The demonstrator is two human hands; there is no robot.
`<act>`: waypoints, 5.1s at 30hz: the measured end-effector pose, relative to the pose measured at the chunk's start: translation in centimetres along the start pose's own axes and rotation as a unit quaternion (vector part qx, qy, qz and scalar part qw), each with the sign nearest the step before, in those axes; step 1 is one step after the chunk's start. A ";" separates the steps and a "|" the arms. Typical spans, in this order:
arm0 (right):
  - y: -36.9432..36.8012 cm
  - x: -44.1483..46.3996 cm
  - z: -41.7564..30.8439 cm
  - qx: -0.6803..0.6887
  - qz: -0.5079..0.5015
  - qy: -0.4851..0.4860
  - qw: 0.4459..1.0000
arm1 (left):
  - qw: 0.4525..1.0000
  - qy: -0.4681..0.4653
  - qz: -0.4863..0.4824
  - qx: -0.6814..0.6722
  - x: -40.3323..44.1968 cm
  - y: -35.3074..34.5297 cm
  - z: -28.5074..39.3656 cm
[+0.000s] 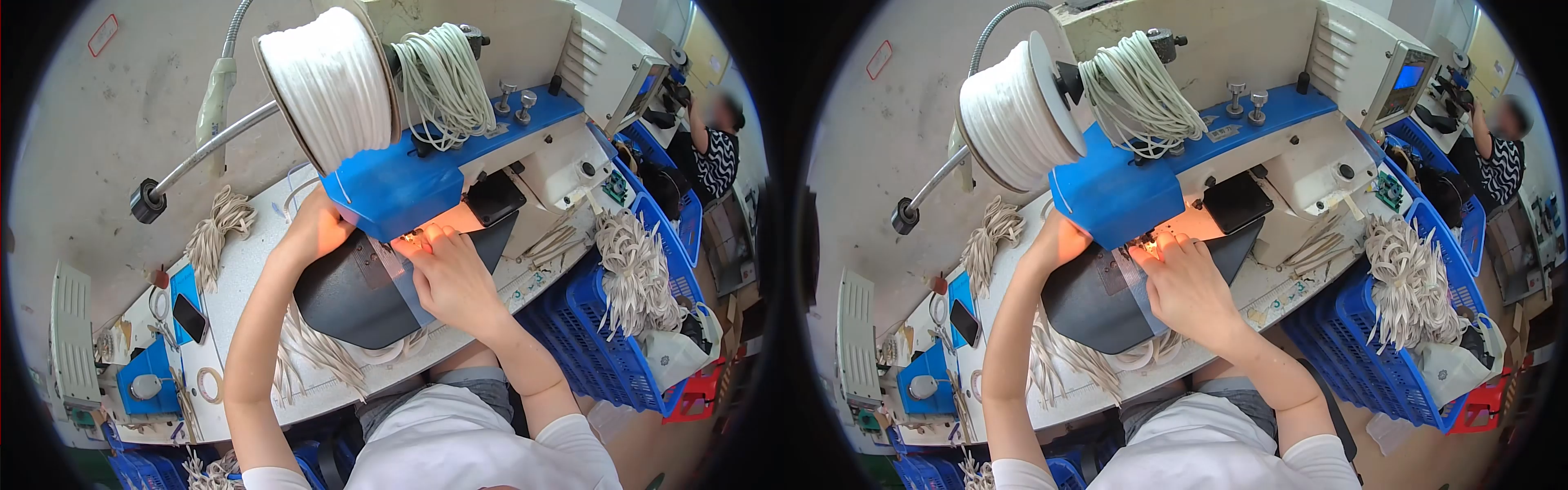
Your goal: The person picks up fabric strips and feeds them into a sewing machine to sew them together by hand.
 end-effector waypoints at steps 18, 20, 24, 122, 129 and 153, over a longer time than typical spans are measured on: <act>2.0 -1.3 -3.1 0.240 0.090 0.035 0.966 | 0.980 -0.102 0.100 0.141 -9.0 4.0 10.9; 4.4 -2.1 -3.5 0.246 0.103 0.043 0.963 | 0.970 -0.075 0.140 0.184 -10.3 5.9 10.7; 7.5 -5.1 -1.4 0.321 0.131 0.008 0.938 | 0.961 0.009 0.177 0.213 -14.5 10.8 8.8; 0.5 0.1 1.5 0.133 0.029 -0.033 0.990 | 0.978 -0.007 0.046 0.201 -6.4 -2.9 10.2; 0.9 -0.3 1.7 0.124 0.024 -0.055 0.990 | 0.980 -0.019 0.047 0.190 -6.1 -2.6 10.1; 1.0 -0.3 1.8 0.135 0.043 -0.043 0.989 | 0.980 -0.024 0.024 0.196 -5.8 -3.1 10.2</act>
Point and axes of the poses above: each hand's wrist, its own x-axis towards the middle knuckle, its own y-axis out of the back of the hand, z = x × y, the point moved 9 cm from there along x, towards the middle knuckle, and after that the axes turned 2 degrees about y, right-handed, at the moved point
